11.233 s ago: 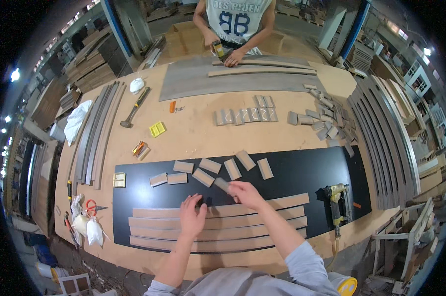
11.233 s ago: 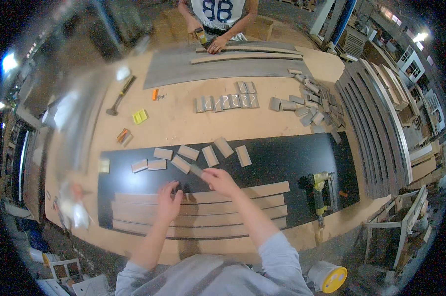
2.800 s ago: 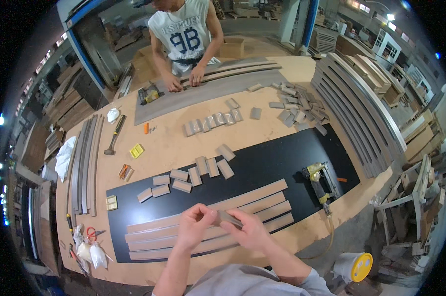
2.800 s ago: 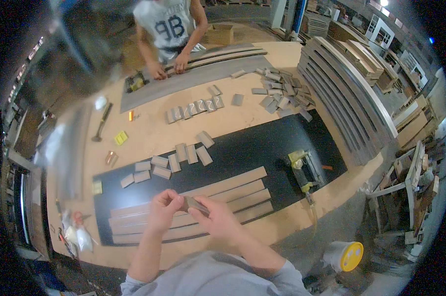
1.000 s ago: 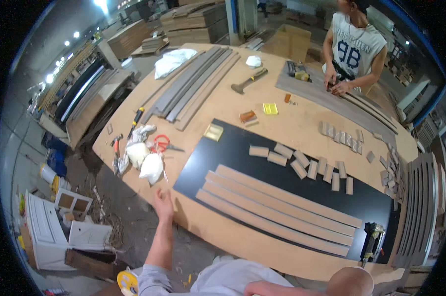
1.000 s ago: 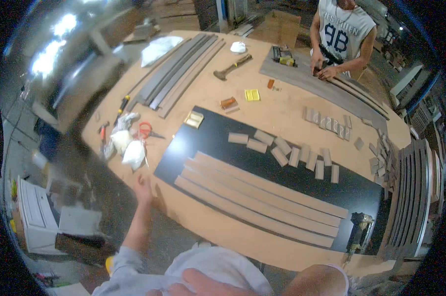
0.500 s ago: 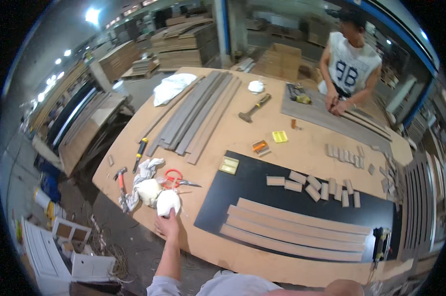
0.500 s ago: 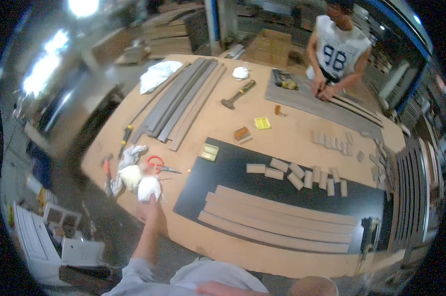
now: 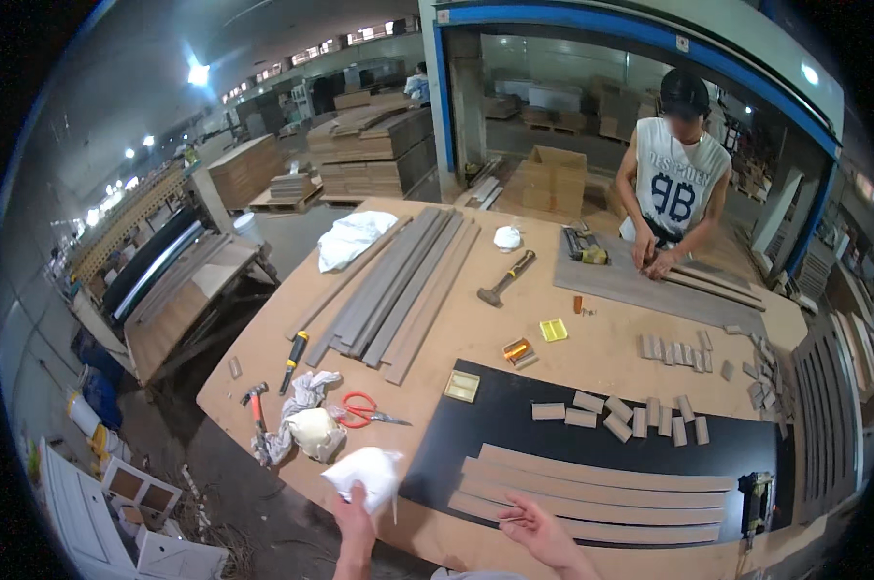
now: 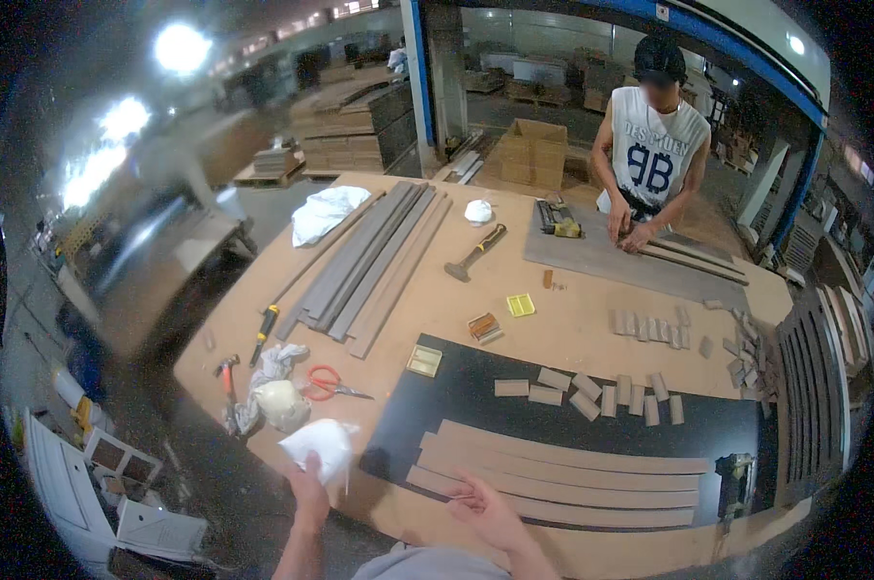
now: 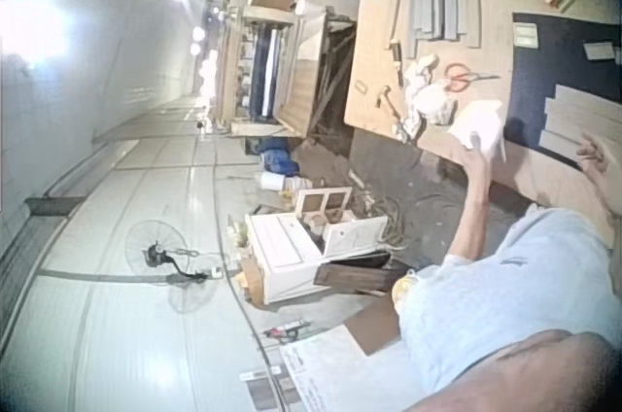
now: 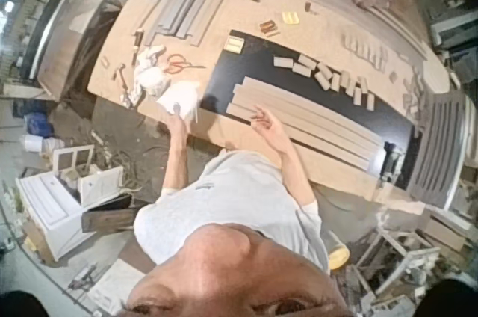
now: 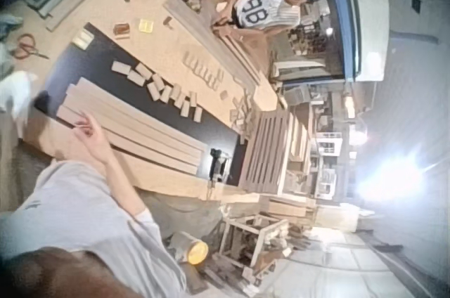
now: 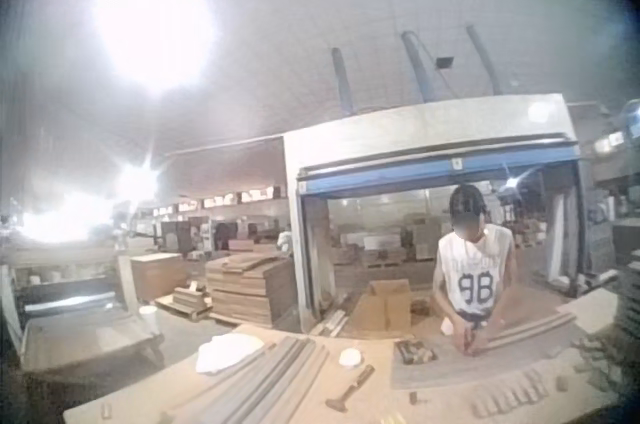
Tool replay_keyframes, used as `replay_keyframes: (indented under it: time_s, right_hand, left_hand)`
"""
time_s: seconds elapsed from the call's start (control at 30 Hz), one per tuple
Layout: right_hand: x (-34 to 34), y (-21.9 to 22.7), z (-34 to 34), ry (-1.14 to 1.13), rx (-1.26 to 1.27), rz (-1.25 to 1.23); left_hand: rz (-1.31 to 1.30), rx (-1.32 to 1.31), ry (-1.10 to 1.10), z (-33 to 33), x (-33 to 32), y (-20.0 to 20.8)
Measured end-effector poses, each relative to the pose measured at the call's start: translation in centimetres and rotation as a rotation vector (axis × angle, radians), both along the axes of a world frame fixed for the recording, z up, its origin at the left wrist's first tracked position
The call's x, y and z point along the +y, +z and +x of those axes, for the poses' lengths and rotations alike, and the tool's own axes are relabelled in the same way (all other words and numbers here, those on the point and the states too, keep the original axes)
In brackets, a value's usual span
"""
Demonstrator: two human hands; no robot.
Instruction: The worker is assembling and securing wooden strips onto a base panel using a pneumatic nail gun in a workshop setting.
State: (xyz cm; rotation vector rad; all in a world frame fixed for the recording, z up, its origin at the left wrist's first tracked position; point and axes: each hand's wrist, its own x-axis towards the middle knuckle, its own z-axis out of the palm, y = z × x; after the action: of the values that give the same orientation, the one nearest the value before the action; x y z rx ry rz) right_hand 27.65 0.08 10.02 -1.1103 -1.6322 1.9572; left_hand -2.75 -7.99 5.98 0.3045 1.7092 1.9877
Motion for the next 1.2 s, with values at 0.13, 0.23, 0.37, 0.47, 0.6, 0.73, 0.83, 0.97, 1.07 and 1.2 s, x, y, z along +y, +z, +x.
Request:
replay_keyframes:
  time_s: [0.13,0.23,0.37,0.47,0.6,0.73,0.83,0.97,1.07,1.2]
  right_hand:
    - [-1.2,-7.6,-0.7,-0.135,0.274,-0.442]
    - [-1.9,-5.1,-1.5,-0.645,0.503,-0.749]
    - [0.0,-3.1,4.2,-0.709,0.758,-0.714]
    - [-0.1,-3.9,7.2,-0.799,0.861,-0.642]
    - [-0.1,-6.3,11.5,-0.821,1.177,-0.661]
    - [0.0,-12.0,18.2,-0.707,1.383,-0.719]
    - [0.4,-11.5,21.0,-0.841,1.361,-0.707]
    - [4.6,-4.3,19.7,-0.888,1.075,-0.513]
    - [7.4,-5.8,21.5,-0.607,1.578,-0.766]
    - [12.8,-10.2,23.5,-0.698,1.203,-0.516]
  left_hand:
    - [-0.076,-0.172,-0.418,6.9,0.4,1.3]
    - [-0.387,0.064,-0.925,13.3,2.4,3.6]
    - [-0.363,0.243,-1.278,16.3,5.3,8.2]
    - [-0.355,0.358,-1.449,18.2,6.5,8.5]
    - [-0.176,0.432,-1.262,20.0,8.4,6.9]
    - [-0.326,1.089,-1.063,17.6,13.0,-3.3]
    - [-0.483,1.18,-0.839,16.6,14.7,-6.0]
    - [-0.497,1.322,-0.7,15.8,15.3,-9.1]
    - [-0.523,1.352,-0.698,17.0,15.7,-7.9]
    - [-0.549,1.341,-0.675,17.5,16.1,-7.7]
